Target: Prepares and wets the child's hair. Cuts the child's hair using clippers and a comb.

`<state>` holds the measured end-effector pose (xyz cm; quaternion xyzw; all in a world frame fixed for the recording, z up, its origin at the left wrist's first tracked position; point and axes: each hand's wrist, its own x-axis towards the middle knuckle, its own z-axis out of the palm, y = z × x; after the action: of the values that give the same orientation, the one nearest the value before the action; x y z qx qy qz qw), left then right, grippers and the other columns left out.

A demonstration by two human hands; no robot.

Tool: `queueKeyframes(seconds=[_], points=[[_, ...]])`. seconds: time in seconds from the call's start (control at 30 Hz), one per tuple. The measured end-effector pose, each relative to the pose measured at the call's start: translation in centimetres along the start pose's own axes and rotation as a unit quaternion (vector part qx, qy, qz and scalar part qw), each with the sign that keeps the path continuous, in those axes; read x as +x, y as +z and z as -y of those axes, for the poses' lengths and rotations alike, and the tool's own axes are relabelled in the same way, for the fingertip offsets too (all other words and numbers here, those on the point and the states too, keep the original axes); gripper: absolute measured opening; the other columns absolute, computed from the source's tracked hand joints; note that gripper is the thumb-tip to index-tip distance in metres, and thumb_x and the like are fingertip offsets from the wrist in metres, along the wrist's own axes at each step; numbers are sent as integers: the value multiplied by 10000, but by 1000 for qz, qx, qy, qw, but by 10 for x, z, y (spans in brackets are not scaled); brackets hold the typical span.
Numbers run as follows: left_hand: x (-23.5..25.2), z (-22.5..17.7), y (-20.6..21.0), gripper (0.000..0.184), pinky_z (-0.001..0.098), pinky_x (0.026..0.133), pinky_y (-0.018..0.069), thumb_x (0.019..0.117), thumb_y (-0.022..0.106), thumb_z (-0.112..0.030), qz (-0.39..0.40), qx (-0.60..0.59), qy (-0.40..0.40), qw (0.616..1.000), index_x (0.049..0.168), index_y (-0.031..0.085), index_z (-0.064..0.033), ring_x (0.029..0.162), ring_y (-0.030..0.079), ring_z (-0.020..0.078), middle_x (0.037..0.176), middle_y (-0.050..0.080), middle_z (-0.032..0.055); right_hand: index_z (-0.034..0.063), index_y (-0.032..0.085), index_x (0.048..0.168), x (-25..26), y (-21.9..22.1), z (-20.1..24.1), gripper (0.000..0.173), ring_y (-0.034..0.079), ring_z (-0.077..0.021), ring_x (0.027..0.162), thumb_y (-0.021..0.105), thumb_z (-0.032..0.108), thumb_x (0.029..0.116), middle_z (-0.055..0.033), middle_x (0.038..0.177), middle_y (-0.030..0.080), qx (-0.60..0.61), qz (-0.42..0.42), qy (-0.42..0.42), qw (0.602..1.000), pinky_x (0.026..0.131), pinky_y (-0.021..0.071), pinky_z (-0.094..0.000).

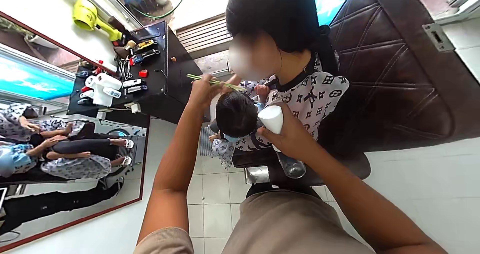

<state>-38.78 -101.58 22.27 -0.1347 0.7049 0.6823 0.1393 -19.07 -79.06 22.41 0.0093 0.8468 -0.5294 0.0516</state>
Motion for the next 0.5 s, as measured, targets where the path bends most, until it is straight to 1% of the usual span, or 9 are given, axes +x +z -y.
queueKeyframes(seconds=[0.07, 0.13, 0.17, 0.2, 0.23, 0.27, 0.3, 0.4, 0.5], points=[[-5, 6, -6, 409, 328, 790, 610, 1099, 457, -269, -111, -89, 79, 987, 1374, 433, 32, 868, 699, 175, 1101, 630, 118, 106, 421, 1454, -11, -10, 2, 706, 697, -188, 916, 747, 419, 912, -96, 1056, 688, -6, 11, -11, 1000, 822, 590, -434], [-49, 8, -8, 433, 299, 822, 601, 1081, 517, -353, -173, -202, 138, 954, 1366, 454, -33, 896, 702, 134, 1078, 668, 56, 99, 423, 1462, -19, -23, -2, 720, 693, -165, 943, 726, 459, 917, -91, 1079, 692, -15, 24, -26, 999, 849, 583, -400], [-79, 14, -4, 403, 273, 835, 587, 1079, 513, -380, -187, -246, 163, 937, 1345, 474, -80, 904, 693, 101, 1062, 674, 13, 96, 422, 1462, -19, -29, -5, 722, 689, -157, 958, 724, 461, 917, -90, 1095, 688, -12, 34, -35, 999, 864, 579, -388], [-110, 23, 5, 306, 242, 833, 581, 1084, 494, -392, -196, -285, 183, 920, 1267, 508, -148, 895, 685, 63, 1016, 674, -39, 88, 428, 1455, -18, -34, -9, 715, 687, -155, 956, 728, 450, 917, -93, 1095, 687, -7, 43, -48, 998, 862, 579, -387], [-138, 34, 20, 219, 206, 799, 576, 1089, 472, -402, -203, -321, 201, 903, 1135, 562, -208, 857, 682, 28, 947, 682, -79, 81, 436, 1441, -14, -37, -12, 697, 692, -161, 942, 737, 424, 915, -97, 1082, 689, -1, 50, -63, 997, 847, 585, -395], [-159, 46, 38, 256, 177, 749, 583, 1092, 457, -407, -210, -356, 219, 884, 1017, 623, -227, 808, 690, 14, 889, 700, -87, 65, 442, 1431, -8, -40, -14, 681, 700, -188, 924, 747, 386, 914, -114, 1067, 693, 6, 58, -79, 995, 825, 592, -425], [-173, 57, 57, 312, 168, 724, 588, 1102, 422, -407, -219, -380, 231, 868, 990, 642, -217, 800, 702, 16, 892, 716, -75, 62, 442, 1420, -2, -43, -17, 664, 707, -215, 900, 756, 357, 915, -126, 1046, 695, 8, 67, -92, 993, 799, 596, -453], [-180, 79, 112, 423, 197, 753, 591, 1112, 346, -454, -285, -397, 248, 836, 1103, 663, -173, 867, 722, 49, 994, 750, -37, 98, 411, 1440, 1, -66, -30, 674, 708, -250, 863, 756, 367, 928, -133, 1029, 688, 2, 92, -124, 988, 748, 598, -482], [-167, 105, 162, 353, 230, 762, 602, 1113, 415, -353, -372, -375, 262, 808, 1181, 651, -99, 880, 732, 86, 1036, 754, 13, 93, 418, 1471, -42, -132, -52, 733, 702, -204, 917, 731, 457, 917, -119, 1080, 692, -15, 120, -177, 977, 797, 599, -445]])
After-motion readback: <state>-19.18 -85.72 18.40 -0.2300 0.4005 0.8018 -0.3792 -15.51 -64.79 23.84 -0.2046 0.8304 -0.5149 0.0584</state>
